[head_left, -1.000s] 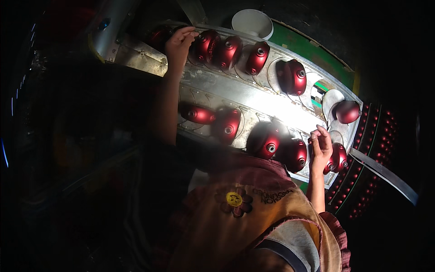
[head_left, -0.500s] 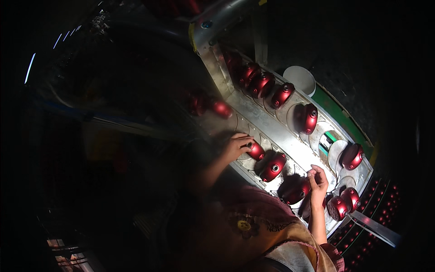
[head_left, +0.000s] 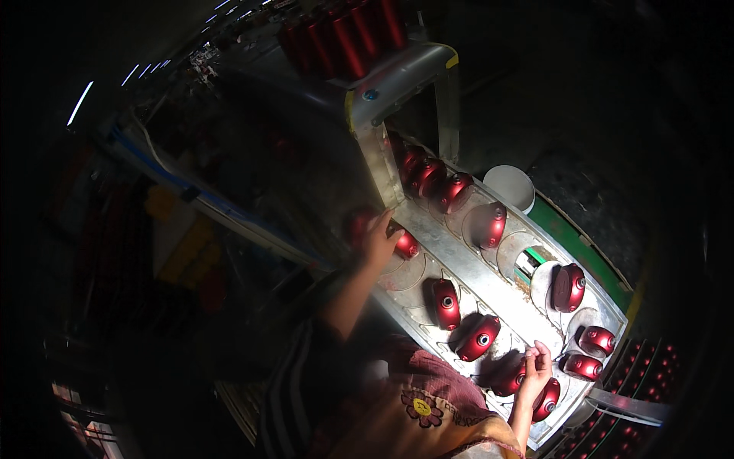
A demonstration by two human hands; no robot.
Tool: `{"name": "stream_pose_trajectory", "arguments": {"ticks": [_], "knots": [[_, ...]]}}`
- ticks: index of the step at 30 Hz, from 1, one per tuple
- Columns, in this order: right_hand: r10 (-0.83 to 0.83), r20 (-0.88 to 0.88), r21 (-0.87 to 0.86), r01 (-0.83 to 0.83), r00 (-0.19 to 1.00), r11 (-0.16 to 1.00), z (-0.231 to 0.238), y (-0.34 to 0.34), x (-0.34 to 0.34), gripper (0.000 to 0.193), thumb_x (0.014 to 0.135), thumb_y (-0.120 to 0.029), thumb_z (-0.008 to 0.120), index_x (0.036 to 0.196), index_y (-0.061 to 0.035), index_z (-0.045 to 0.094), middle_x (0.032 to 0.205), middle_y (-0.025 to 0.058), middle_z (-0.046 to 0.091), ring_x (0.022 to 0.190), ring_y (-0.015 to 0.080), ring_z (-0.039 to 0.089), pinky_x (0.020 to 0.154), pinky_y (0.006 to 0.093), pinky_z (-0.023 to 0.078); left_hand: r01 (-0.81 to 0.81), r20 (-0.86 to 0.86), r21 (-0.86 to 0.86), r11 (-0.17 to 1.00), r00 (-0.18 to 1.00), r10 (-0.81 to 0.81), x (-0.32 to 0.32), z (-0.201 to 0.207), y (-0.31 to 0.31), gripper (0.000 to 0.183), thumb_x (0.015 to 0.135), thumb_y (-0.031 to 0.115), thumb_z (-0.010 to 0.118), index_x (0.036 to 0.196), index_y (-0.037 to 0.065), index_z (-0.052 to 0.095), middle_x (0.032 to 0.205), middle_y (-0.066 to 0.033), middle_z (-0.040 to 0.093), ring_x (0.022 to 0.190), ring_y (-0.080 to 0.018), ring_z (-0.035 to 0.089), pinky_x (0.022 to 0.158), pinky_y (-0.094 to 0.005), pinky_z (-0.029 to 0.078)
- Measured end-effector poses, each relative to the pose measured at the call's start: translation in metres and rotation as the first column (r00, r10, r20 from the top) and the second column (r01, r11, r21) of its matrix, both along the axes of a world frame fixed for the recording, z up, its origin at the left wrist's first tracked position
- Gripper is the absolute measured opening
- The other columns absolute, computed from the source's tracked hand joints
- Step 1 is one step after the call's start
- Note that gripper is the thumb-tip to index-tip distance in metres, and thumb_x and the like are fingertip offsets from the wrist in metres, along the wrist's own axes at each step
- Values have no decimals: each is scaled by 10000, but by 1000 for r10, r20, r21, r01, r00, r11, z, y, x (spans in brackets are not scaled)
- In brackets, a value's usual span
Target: The person repeatedly picks up red cylindrical containers from a conveyor belt and places them onto a nearby rack. They also move a large black board to clear the workspace before continuing to arrange the containers.
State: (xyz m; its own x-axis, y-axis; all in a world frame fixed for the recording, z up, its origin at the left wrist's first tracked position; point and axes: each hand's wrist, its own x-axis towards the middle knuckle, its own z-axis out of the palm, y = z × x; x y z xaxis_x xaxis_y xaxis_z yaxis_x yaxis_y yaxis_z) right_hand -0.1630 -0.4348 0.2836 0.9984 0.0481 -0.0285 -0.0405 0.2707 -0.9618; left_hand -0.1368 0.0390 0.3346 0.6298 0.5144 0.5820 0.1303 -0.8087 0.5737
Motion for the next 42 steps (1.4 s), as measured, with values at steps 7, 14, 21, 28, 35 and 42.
{"name": "stream_pose_trajectory", "arguments": {"ticks": [7,14,21,28,35,42], "knots": [[-86,2,50,86,996,995,-29,-51,-30,227,914,21,615,1139,-6,599,849,-16,559,700,64,503,633,198,409,101,-173,-194,976,976,-136,1,-47,-31,354,774,214,789,1089,72,711,1245,-107,642,1143,-264,578,990,-364,456],[-204,18,59,203,979,977,-40,-55,-64,243,945,-24,590,1188,-12,597,872,-22,568,665,43,473,582,182,383,398,-209,-174,901,879,-429,-15,-59,-84,309,823,177,723,1119,117,659,1334,-34,608,1325,-263,467,1084,-381,389],[-156,60,19,155,986,988,-41,-104,-97,240,949,-23,589,1189,-15,601,877,-19,571,685,44,490,582,183,396,599,-377,-284,749,648,-661,-53,-53,-157,305,861,173,674,1159,112,651,1356,-10,591,1378,-275,414,1095,-385,384],[142,144,185,-167,979,968,-81,-168,-125,226,930,-5,616,1156,-10,606,839,-15,577,642,54,489,570,174,400,365,-106,-40,930,924,-367,-129,-63,-279,550,791,144,695,1322,123,556,1406,-104,522,1312,-291,468,1097,-382,379],[249,273,191,-306,929,933,-33,-206,-215,239,907,-17,645,1146,-18,633,860,-18,599,679,51,505,589,185,399,544,55,-535,646,786,-616,-278,-84,-407,327,923,112,651,1229,2,622,1137,-117,692,1010,-180,663,885,-334,540],[293,326,137,-351,899,926,-1,-241,-295,217,911,-21,637,1127,-25,629,824,-9,563,625,67,515,570,186,404,492,-164,-494,717,757,-633,-397,-78,-476,299,828,146,678,1088,1,704,924,-95,740,774,-150,684,757,-309,544]]}}
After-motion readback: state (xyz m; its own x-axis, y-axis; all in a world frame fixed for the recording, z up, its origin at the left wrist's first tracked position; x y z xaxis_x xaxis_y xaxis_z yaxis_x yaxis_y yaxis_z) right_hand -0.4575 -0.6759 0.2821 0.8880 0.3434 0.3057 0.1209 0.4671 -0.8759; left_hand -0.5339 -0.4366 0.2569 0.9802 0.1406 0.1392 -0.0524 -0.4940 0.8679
